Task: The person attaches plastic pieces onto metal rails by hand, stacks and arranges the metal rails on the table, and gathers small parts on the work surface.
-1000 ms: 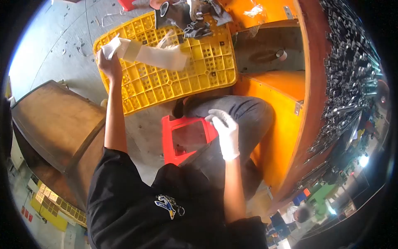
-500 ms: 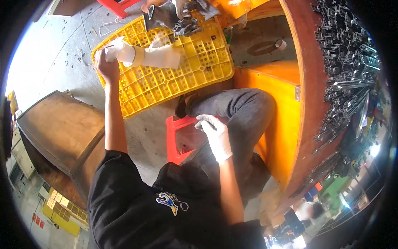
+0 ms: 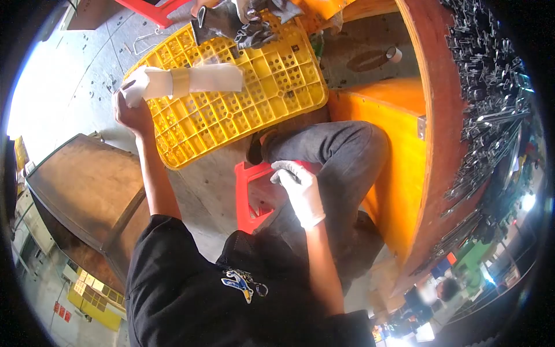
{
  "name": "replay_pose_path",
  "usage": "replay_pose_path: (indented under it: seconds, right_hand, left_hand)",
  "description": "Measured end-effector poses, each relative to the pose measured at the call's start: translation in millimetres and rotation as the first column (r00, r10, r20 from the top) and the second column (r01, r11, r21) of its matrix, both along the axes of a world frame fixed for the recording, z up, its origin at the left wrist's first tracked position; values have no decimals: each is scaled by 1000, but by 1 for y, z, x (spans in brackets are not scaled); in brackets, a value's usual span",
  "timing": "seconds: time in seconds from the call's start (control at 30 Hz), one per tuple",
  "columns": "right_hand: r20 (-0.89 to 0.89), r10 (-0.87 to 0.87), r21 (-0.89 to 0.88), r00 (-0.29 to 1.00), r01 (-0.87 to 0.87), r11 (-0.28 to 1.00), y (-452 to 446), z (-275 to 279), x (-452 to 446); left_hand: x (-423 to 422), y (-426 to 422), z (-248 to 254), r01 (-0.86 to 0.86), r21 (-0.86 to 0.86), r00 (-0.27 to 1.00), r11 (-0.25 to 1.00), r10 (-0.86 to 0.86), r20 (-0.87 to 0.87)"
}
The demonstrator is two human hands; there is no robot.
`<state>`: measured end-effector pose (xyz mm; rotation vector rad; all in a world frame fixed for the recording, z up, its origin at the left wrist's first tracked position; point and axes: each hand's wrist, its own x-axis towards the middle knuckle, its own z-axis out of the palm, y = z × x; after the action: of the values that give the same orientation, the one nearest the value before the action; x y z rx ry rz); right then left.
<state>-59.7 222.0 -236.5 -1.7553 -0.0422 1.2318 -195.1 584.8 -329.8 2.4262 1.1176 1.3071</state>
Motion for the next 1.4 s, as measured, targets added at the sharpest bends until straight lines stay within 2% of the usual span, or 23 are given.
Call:
replay_pose_path:
  seconds: [0.1, 0.13, 0.2, 0.33, 0.43, 0.47, 0.63, 0.7, 0.73, 0.8, 0.83, 0.9, 0.93, 1.0, 1.03, 1.07, 1.1, 1.13, 1.2, 1.27, 1.3, 1.37, 1.4]
  right_hand:
    - [-11, 3, 7, 1000, -3, 1000, -1, 0, -2]
    - [-19, -10, 16, 1000, 10, 1000, 0, -1, 0]
    - [-20, -21, 22, 1000, 22, 1000, 0, -1, 1]
    - [-22, -24, 8, 999, 24, 1000, -1, -4, -1]
    - [-51, -53, 13, 997, 54, 998, 0, -1, -2]
    - [-50, -52, 10, 997, 53, 999, -1, -2, -1]
    - [81, 119, 25, 990, -121, 992, 0, 3, 2]
    - [253, 136, 76, 958, -160, 984, -5, -9, -1]
    - [219, 101, 72, 970, -119, 990, -3, -8, 1]
    - [222, 28, 82, 975, -47, 995, -4, -6, -2]
    - [193, 53, 38, 980, -62, 997, -4, -7, -2]
    - [204, 71, 57, 976, -85, 995, -9, 0, 2]
    - [252, 61, 87, 966, -85, 993, -11, -1, 0]
    - [258, -45, 156, 965, 4, 988, -14, -11, -7]
    - [136, -154, 238, 979, 119, 964, -12, -10, -7]
    - [152, -190, 248, 970, 149, 957, -16, -4, -10]
    - [-37, -342, 347, 939, 333, 877, -21, 3, -10]
    - [-234, -445, 416, 864, 503, 757, -25, 18, -2]
    - [-416, -478, 439, 773, 632, 639, -67, 48, 6]
    - [-343, -565, 498, 750, 656, 568, -122, 82, 8]
    - [-270, -611, 493, 744, 652, 576, -154, 90, 5]
    - [51, -703, 390, 710, 633, 668, -217, 125, 1]
    - [90, -731, 333, 676, 671, 662, -247, 139, -3]
  left_hand:
    - [-5, 8, -12, 47, -92, 993, 995, -56, -100]
    - [-3, 6, -13, 66, -19, 992, 998, -68, -106]
    - [-1, -3, -14, 107, -18, 986, 994, -109, -125]
    - [9, -40, -33, 44, -44, 994, 998, -48, -101]
    - [31, -85, -42, -82, -275, 982, 958, 31, -185]
    - [36, -90, -55, -34, -207, 986, 978, -2, -168]
    - [56, -127, -83, 77, -418, 900, 905, -244, -362]
    - [61, -129, -85, 206, -385, 839, 899, -365, -404]
    - [67, -129, -75, 191, -378, 768, 906, -377, -518]
    - [74, -129, -69, 159, -329, 719, 931, -338, -607]
    - [72, -122, -69, 330, -192, 728, 924, -379, -572]
    - [68, -116, -72, 255, -305, 678, 917, -395, -620]
    - [64, -113, -72, 278, -233, 677, 932, -363, -641]
    - [67, -117, -53, 321, -155, 702, 934, -345, -623]
    - [65, -114, -51, 356, -142, 698, 924, -364, -617]
    - [63, -115, -51, 381, -208, 703, 901, -429, -567]
    - [68, -115, -51, 405, -270, 707, 874, -486, -514]
    - [78, -136, -22, 350, -531, 709, 772, -589, -388]
    - [93, -174, 2, 454, -593, 717, 665, -668, -199]
    - [122, -263, 92, 698, -521, 655, 491, -732, 187]
    - [135, -306, 138, 777, -518, 545, 359, -796, 265]
    - [163, -382, 209, 829, -555, 316, 73, -879, 357]
    - [188, -413, 226, 907, -418, 76, -47, -959, 272]
